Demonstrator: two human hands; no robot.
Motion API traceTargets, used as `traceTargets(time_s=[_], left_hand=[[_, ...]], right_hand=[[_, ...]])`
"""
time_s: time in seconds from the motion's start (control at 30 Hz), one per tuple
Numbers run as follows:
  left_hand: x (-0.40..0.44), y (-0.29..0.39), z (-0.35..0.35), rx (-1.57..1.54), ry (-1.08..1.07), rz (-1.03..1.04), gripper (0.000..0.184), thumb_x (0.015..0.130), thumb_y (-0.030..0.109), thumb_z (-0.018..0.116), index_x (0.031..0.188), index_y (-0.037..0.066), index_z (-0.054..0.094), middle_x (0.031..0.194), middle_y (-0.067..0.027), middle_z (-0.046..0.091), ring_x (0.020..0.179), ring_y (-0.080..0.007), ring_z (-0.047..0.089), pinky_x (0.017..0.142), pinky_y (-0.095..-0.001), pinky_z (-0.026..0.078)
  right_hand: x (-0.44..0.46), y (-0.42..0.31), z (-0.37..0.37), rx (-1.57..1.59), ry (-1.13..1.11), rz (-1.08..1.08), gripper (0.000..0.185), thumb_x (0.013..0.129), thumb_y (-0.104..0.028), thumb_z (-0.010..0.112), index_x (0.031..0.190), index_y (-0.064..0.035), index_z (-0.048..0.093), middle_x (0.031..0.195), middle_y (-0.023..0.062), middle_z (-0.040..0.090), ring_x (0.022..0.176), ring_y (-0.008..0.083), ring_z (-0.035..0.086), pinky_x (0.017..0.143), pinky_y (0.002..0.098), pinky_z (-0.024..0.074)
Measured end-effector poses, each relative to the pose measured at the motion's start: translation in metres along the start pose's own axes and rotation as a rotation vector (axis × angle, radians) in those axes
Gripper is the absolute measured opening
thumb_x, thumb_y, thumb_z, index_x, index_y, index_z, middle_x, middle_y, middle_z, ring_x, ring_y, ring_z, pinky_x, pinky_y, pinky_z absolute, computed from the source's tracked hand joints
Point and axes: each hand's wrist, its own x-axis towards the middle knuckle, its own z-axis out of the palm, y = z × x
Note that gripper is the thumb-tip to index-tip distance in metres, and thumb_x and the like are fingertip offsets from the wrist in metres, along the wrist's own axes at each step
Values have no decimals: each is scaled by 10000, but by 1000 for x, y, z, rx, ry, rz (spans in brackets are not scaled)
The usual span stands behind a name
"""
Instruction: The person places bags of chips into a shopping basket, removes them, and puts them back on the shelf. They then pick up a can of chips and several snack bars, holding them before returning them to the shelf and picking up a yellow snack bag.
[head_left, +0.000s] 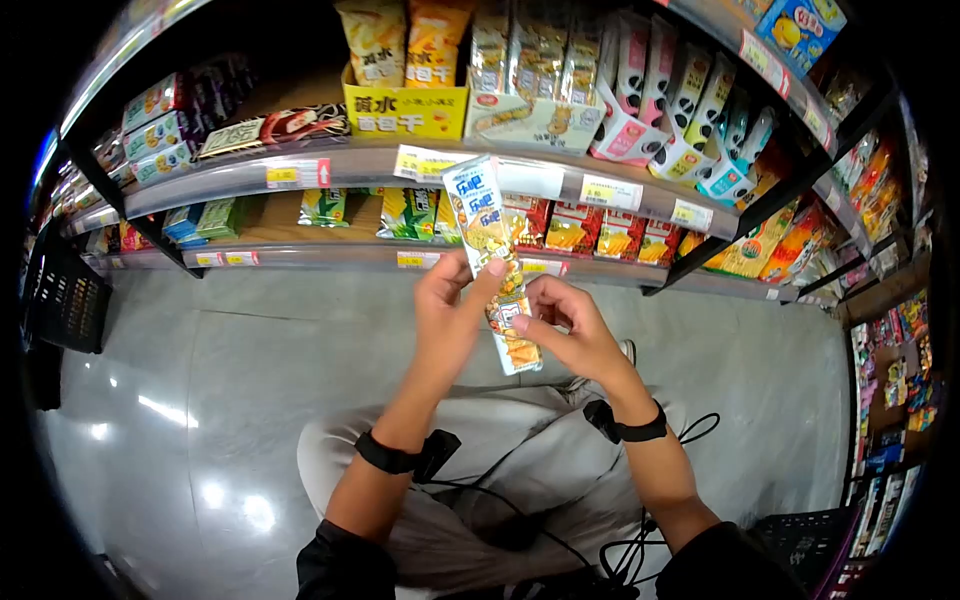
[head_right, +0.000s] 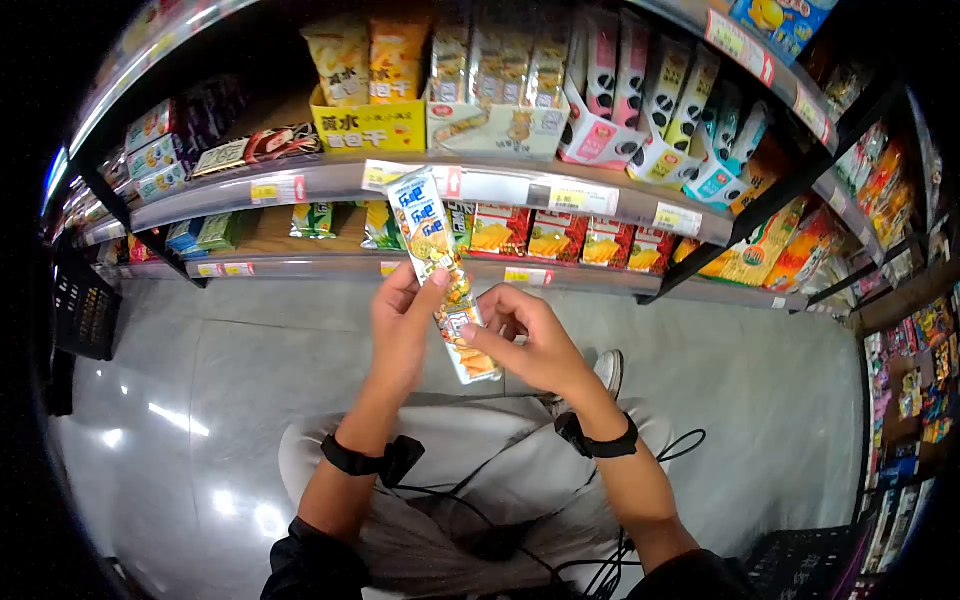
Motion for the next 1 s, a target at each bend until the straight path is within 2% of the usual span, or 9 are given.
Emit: traceTargets(time_s=[0.07,0.27,0.3,0.37,0.5,0.57,0.8,0.87,1.0], left_hand=[[-2,-8,0,35,-35,-83,251,968,184,667,1124,-11,645,1001,-79,715,880,-96,654,758,-260,520],[-5,-18,-1,63,-85,-169,323,1022,213,553,1243,-20,590,1107,-135,698,999,-180,685,881,-331,539],[-6,-17,0,64,-89,-174,323,1022,213,553,1243,-20,590,1107,-135,698,999,-180,685,881,-331,539],[-7,-15,4,-74,-59,-203,250,975,197,661,1133,4,657,1034,-38,702,940,-66,613,843,-236,468],[-10,-19,5,-38,-136,-152,230,985,158,641,1145,-7,652,1060,-44,700,963,-77,613,871,-250,473],[-11,-17,7,-38,-137,-148,227,988,151,636,1147,-11,651,1063,-46,700,964,-77,616,870,-251,477],[-10,-17,5,57,-145,-136,233,992,141,631,1167,-12,640,1088,-60,700,969,-81,622,873,-250,487],[-11,-17,12,55,-112,-125,245,1004,154,603,1191,-3,628,1097,-55,693,972,-88,623,872,-261,487],[-9,-24,4,24,-107,-240,285,1038,202,540,1239,7,598,1118,-62,684,979,-118,639,859,-289,503]], right_hand=[[-7,8,-3,42,-67,17,198,895,-182,759,888,-37,624,689,-84,514,609,0,420,536,205,317],[-12,16,-9,99,-47,11,183,914,-168,732,871,-48,601,680,-94,477,594,-7,390,526,204,293],[-14,18,-9,127,-12,19,182,916,-163,729,867,-49,596,679,-95,474,596,-8,387,530,202,293],[-16,19,-13,156,-30,93,126,939,-117,671,929,-24,587,825,-52,564,751,12,483,651,199,384],[-14,18,-15,195,10,25,118,943,-103,653,943,-22,567,861,-18,584,780,24,497,679,210,399],[-12,25,-10,221,99,-41,164,923,-150,709,890,-41,591,709,-77,499,611,-16,379,538,188,283],[-12,23,-4,206,138,-45,229,889,-143,743,833,-66,535,690,-79,488,596,-13,386,518,189,292],[-12,24,-2,-20,316,-114,306,837,-146,798,809,-80,500,676,-68,475,585,-4,383,498,202,289],[-13,21,0,-180,319,-124,352,797,-153,834,825,-88,489,662,-59,463,576,5,378,489,209,283]])
